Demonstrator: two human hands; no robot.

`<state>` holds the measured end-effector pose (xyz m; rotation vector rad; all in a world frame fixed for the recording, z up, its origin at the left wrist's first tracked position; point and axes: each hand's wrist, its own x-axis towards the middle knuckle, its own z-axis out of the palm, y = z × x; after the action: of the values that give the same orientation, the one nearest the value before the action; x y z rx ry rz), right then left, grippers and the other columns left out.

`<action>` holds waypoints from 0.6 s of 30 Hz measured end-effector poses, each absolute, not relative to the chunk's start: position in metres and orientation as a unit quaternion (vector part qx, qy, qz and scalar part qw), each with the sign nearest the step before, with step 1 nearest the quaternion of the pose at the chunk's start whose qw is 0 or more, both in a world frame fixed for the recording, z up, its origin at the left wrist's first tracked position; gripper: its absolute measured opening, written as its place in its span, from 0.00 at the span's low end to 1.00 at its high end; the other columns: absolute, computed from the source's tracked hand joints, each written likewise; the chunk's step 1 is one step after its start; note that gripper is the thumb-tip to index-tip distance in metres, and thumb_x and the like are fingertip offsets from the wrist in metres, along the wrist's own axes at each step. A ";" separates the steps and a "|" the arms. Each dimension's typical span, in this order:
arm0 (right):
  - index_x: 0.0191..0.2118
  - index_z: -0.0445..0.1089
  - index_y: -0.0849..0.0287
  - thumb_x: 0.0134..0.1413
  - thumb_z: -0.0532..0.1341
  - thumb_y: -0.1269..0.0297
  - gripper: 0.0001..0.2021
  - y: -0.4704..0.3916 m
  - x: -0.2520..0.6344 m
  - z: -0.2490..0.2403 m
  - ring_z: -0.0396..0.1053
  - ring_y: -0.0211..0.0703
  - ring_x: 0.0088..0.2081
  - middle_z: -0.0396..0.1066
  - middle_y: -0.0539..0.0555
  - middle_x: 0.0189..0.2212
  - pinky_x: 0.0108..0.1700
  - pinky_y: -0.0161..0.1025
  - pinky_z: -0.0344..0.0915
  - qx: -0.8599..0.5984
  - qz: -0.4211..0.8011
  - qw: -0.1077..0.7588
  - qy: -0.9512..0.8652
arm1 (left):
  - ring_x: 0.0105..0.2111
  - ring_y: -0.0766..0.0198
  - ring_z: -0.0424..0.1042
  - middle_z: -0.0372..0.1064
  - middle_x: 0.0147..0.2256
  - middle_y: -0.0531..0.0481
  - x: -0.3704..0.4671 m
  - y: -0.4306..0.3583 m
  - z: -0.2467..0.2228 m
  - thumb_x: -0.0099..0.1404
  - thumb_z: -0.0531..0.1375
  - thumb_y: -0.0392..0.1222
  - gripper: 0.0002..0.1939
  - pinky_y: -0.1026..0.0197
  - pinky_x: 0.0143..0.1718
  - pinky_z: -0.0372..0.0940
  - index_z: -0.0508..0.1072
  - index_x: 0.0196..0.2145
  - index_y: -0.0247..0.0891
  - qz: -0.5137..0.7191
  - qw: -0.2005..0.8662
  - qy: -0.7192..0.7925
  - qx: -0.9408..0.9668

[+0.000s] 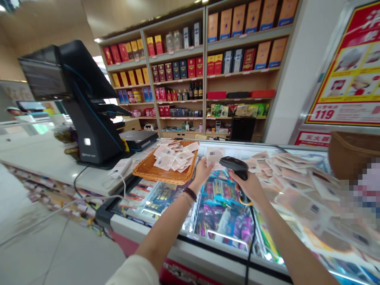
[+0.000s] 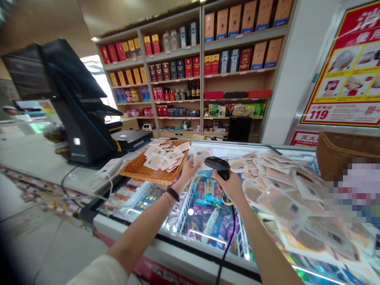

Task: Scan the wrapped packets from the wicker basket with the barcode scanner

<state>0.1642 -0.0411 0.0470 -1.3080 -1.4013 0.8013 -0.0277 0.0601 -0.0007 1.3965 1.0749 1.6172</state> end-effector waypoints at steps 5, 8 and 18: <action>0.23 0.69 0.54 0.50 0.63 0.46 0.17 -0.043 0.163 0.045 0.69 0.45 0.15 0.69 0.52 0.12 0.24 0.39 0.64 -0.583 0.290 0.461 -0.603 | 0.38 0.53 0.80 0.81 0.36 0.43 -0.024 0.062 -0.034 0.59 0.71 0.42 0.15 0.51 0.44 0.76 0.80 0.43 0.36 0.586 0.348 0.446 0.581; 0.23 0.69 0.53 0.52 0.63 0.48 0.16 -0.044 0.162 0.047 0.69 0.46 0.16 0.70 0.51 0.12 0.24 0.39 0.64 -0.595 0.290 0.435 -0.610 | 0.41 0.52 0.80 0.81 0.37 0.42 -0.027 0.064 -0.042 0.60 0.70 0.43 0.15 0.50 0.46 0.76 0.79 0.44 0.34 0.591 0.341 0.446 0.579; 0.24 0.68 0.53 0.54 0.63 0.50 0.15 -0.045 0.162 0.047 0.70 0.47 0.16 0.69 0.51 0.12 0.24 0.39 0.65 -0.601 0.282 0.422 -0.618 | 0.46 0.50 0.81 0.82 0.43 0.40 -0.028 0.062 -0.042 0.62 0.67 0.38 0.14 0.49 0.48 0.77 0.80 0.46 0.33 0.588 0.378 0.437 0.567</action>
<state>0.1621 -0.0454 0.0474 -1.5047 -1.5470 0.7054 -0.0276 0.0623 -0.0422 1.4485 1.1164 1.5026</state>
